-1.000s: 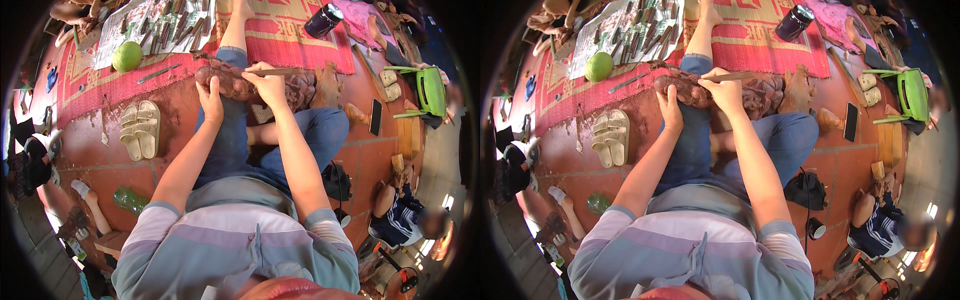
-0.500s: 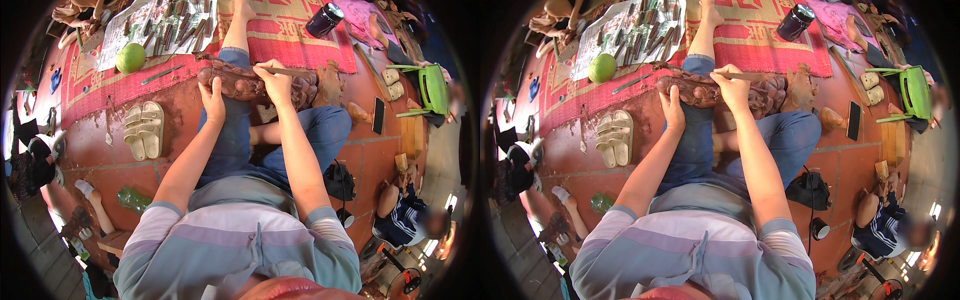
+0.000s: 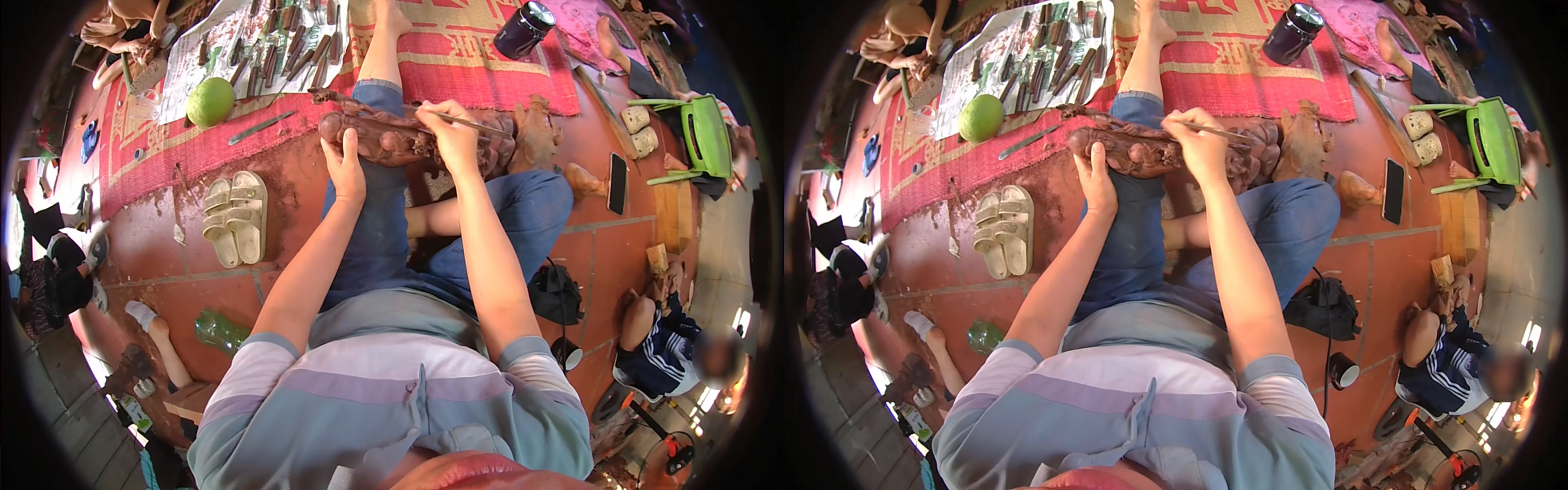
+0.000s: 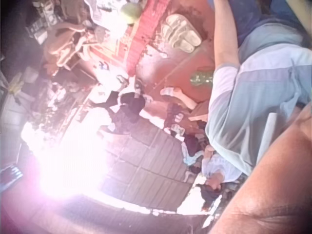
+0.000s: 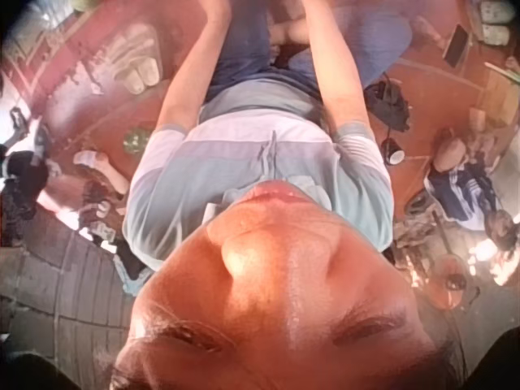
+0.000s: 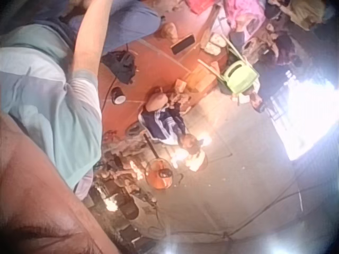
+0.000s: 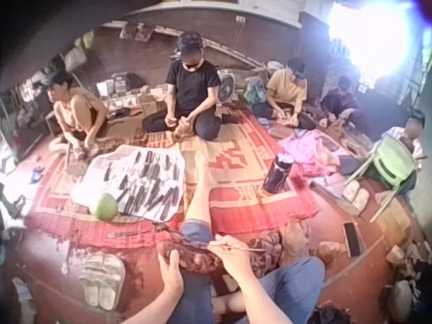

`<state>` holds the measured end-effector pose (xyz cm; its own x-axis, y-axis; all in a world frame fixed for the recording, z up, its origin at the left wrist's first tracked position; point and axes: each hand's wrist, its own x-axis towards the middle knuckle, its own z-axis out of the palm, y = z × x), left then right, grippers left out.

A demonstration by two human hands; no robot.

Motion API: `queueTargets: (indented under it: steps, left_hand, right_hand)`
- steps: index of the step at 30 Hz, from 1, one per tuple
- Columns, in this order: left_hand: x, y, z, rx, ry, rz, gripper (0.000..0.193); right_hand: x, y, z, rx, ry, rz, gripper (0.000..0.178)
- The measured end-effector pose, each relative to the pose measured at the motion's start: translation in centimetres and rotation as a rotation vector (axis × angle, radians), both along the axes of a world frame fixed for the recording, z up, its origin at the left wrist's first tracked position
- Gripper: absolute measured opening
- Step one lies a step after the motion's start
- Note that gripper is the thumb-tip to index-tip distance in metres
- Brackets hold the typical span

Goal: The person sits on a mat and carves a large, dark piece of wood using a small knife. They hold the wood with their left hand and use the knife in their right hand to remove shavings and shape the surface. The person rotates the wood to access different areas and continues carving throughout the clip.

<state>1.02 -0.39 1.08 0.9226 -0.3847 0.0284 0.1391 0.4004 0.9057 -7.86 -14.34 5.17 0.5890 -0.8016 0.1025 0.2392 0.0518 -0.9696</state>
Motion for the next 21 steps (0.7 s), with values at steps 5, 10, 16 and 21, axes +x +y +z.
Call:
queueTargets:
  steps: [5, 10, 16, 21]
  left_hand:
    - [0.0, 0.0, 0.4, 0.041, 0.043, -0.015, 0.047]
    - [-0.3, 0.0, 0.8, 0.020, 0.032, 0.007, 0.046]
    - [0.0, 0.1, 0.4, 0.055, 0.026, -0.010, 0.049]
    - [-0.1, -0.1, -0.2, 0.030, -0.017, -0.005, 0.050]
  right_hand:
    - [0.5, 0.1, 0.1, -0.156, 0.209, 0.161, 0.010]
    - [-0.1, -1.4, 0.1, 0.021, 0.096, 0.100, 0.007]
    - [0.5, -0.9, 0.3, -0.071, 0.168, 0.257, 0.007]
    - [-0.7, -2.6, -0.2, -0.005, 0.127, 0.173, 0.006]
